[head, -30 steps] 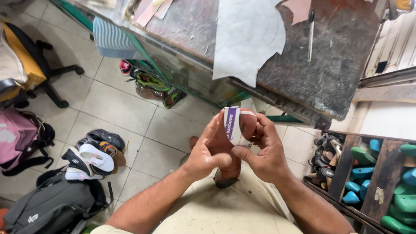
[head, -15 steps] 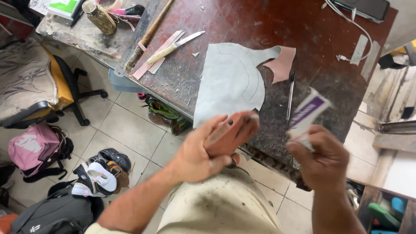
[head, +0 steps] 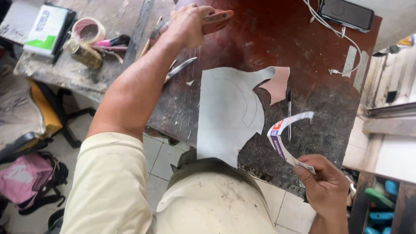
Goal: Tracing a pattern onto material and applying a template to a shoe last at a workbench
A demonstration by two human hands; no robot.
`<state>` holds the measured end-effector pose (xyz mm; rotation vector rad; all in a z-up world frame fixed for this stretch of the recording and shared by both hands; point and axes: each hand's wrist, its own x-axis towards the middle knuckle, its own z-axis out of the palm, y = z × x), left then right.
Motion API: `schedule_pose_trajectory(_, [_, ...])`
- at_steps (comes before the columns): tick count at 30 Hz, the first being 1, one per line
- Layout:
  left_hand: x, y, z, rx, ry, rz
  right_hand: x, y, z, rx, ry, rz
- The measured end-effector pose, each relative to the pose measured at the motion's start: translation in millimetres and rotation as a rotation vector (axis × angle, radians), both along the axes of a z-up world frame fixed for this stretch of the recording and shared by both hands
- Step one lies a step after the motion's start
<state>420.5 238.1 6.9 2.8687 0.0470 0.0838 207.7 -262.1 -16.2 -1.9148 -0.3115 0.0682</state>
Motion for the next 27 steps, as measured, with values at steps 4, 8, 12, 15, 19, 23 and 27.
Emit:
schedule_pose_trajectory(4, [34,24,-11,-0.074,0.101,-0.066,-2,30,19,-0.051,0.017,-0.111])
schedule_pose_trajectory(8, [52,44,-36,-0.062,0.109,-0.126,18,52,28,-0.263,-0.041,-0.082])
schedule_pose_trajectory(12, [48,53,-35,-0.099,0.154,-0.128,58,61,15,-0.332,-0.041,-0.098])
schedule_pose_trajectory(15, [51,55,-55,0.062,0.176,-0.031,104,81,19,-0.496,0.138,-0.222])
schedule_pose_trajectory(19, [-4,24,-30,-0.094,-0.011,0.131,173,97,9,-0.490,0.011,-0.065])
schedule_pose_trajectory(23, [-103,-38,28,-0.256,-0.468,-0.218,228,123,5,-0.571,-0.082,0.049])
schedule_pose_trajectory(27, [-197,-109,139,-0.584,0.656,-0.636,292,129,-42,-0.455,-0.362,0.248])
